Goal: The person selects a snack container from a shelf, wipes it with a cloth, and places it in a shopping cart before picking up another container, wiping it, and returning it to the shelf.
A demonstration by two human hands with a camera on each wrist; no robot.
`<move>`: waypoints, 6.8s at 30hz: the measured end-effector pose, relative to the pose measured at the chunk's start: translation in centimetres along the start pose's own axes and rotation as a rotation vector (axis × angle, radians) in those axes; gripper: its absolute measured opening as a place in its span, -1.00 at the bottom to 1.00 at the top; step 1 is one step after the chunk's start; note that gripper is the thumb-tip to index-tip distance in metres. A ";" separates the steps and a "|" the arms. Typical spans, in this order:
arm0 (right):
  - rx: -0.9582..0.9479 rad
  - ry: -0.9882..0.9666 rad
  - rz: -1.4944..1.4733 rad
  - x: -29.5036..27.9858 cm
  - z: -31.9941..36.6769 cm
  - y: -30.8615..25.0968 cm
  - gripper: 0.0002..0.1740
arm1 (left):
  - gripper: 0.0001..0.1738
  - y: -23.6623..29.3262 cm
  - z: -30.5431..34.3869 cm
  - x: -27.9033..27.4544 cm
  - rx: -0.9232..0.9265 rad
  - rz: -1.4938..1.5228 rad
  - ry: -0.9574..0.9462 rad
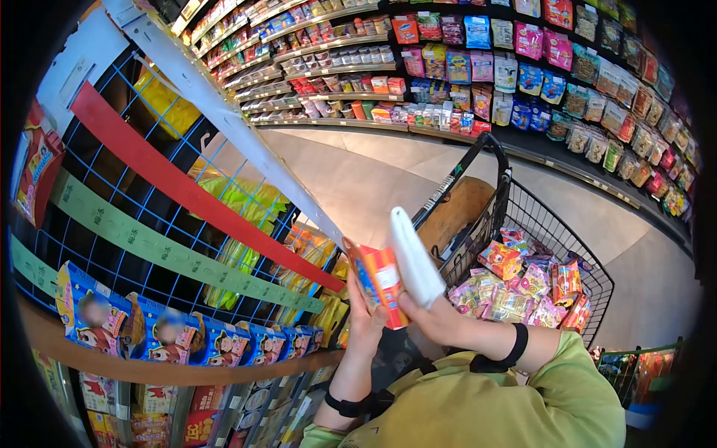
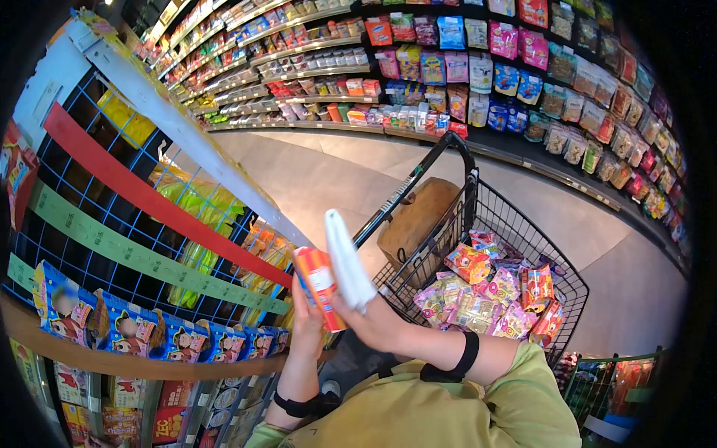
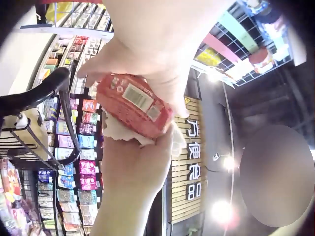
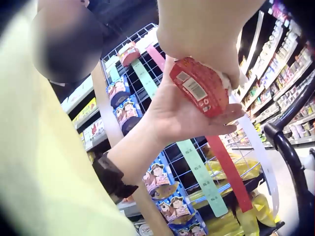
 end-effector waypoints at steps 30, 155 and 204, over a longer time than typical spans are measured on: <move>0.518 -0.065 0.769 -19.6 5.8 7.5 -0.78 | -0.10 -2.0 0.9 0.6 -0.422 0.700 -0.104; -0.133 -0.956 0.345 21.9 -2.2 23.2 -0.03 | -0.60 -6.4 4.1 -27.1 -0.384 -0.176 0.387; 1.009 -0.270 1.023 -22.7 30.2 22.5 -0.47 | -0.59 -15.8 0.3 5.9 -0.698 -0.470 -0.591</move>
Point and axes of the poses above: each hand's wrist, its own z-axis away from the middle knuckle, its own x-axis out of the palm, y = z × x, the point moved 7 cm from there along -z, towards the middle knuckle, and after that the axes turned 7 degrees about z, right-handed, at the moved point
